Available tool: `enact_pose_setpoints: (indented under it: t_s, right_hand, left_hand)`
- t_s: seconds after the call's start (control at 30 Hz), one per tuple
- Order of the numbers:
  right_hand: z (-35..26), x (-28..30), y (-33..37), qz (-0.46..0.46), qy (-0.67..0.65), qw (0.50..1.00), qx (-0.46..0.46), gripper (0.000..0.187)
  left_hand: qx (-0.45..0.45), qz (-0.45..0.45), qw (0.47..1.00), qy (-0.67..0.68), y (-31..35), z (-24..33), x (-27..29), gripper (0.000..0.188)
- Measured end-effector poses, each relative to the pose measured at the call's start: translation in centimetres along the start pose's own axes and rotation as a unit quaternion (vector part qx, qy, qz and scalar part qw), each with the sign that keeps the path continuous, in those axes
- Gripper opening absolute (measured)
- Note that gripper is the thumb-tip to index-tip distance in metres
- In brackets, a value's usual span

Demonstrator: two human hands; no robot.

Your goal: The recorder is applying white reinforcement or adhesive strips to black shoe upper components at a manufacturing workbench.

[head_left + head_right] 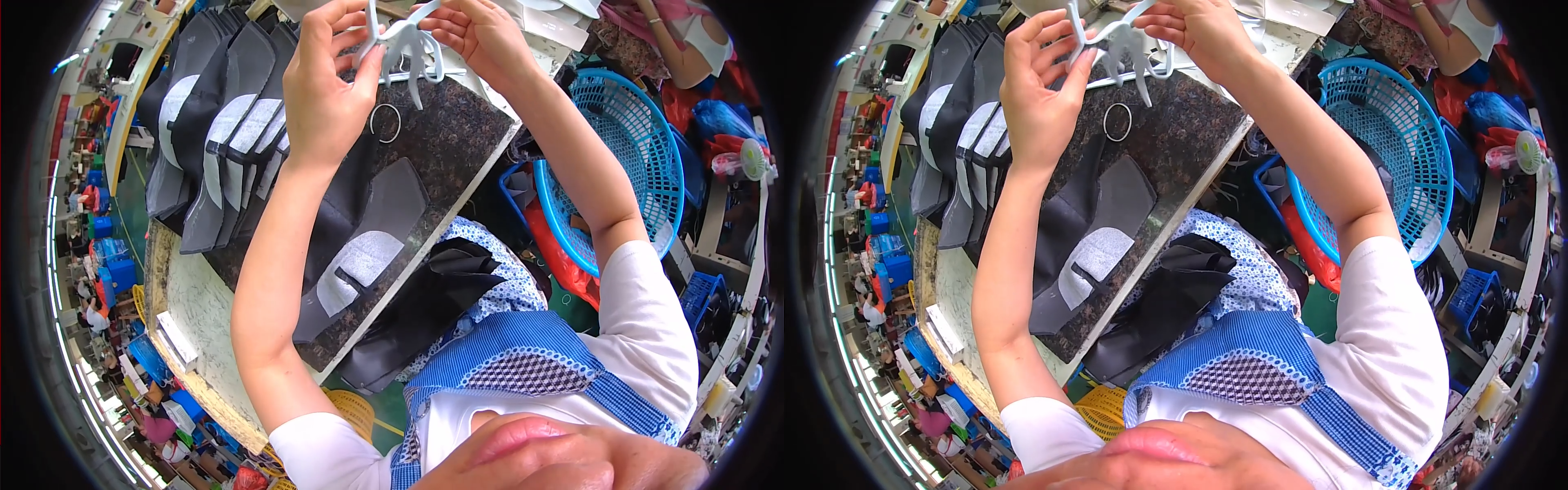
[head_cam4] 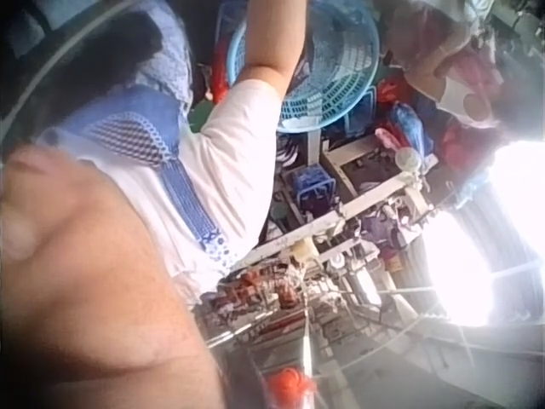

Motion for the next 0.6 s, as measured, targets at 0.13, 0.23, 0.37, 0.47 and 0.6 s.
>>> enact_pose_setpoints:
  t_s: [0.13, 0.23, 0.37, 0.47, 0.6]
  right_hand:
    - [-1.8, 2.4, -1.9, 0.035, -0.006, 0.999, 0.025, 0.014]
    - [-2.1, 6.1, -4.2, 0.083, -0.038, 0.996, -0.015, 0.015]
    - [-3.2, 6.6, -3.9, 0.076, 0.034, 0.996, 0.027, 0.020]
    - [-4.3, 4.7, -2.2, 0.025, 0.235, 0.970, 0.060, 0.035]
    - [-5.0, 3.4, -0.8, 0.029, 0.435, 0.889, 0.139, 0.044]
  left_hand:
    - [0.066, -0.005, 0.996, 0.063, 0.8, -1.7, 1.1, 0.046]
    - [0.084, 0.034, 0.995, 0.051, 1.5, -2.8, 4.0, 0.037]
    - [0.129, 0.111, 0.983, 0.074, 2.2, -4.0, 8.7, 0.030]
    - [0.124, 0.159, 0.975, 0.096, 2.3, -3.5, 11.5, 0.028]
    - [0.120, 0.195, 0.964, 0.137, 3.0, -2.7, 14.0, 0.027]
Point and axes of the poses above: each hand's wrist, its own y-axis away from the middle knuckle, its own x-axis out of the back of the hand, z = x × y, the point moved 10 cm from there along -y, towards the middle knuckle, and after that the axes turned 13 degrees about -y, right-handed, at the moved point
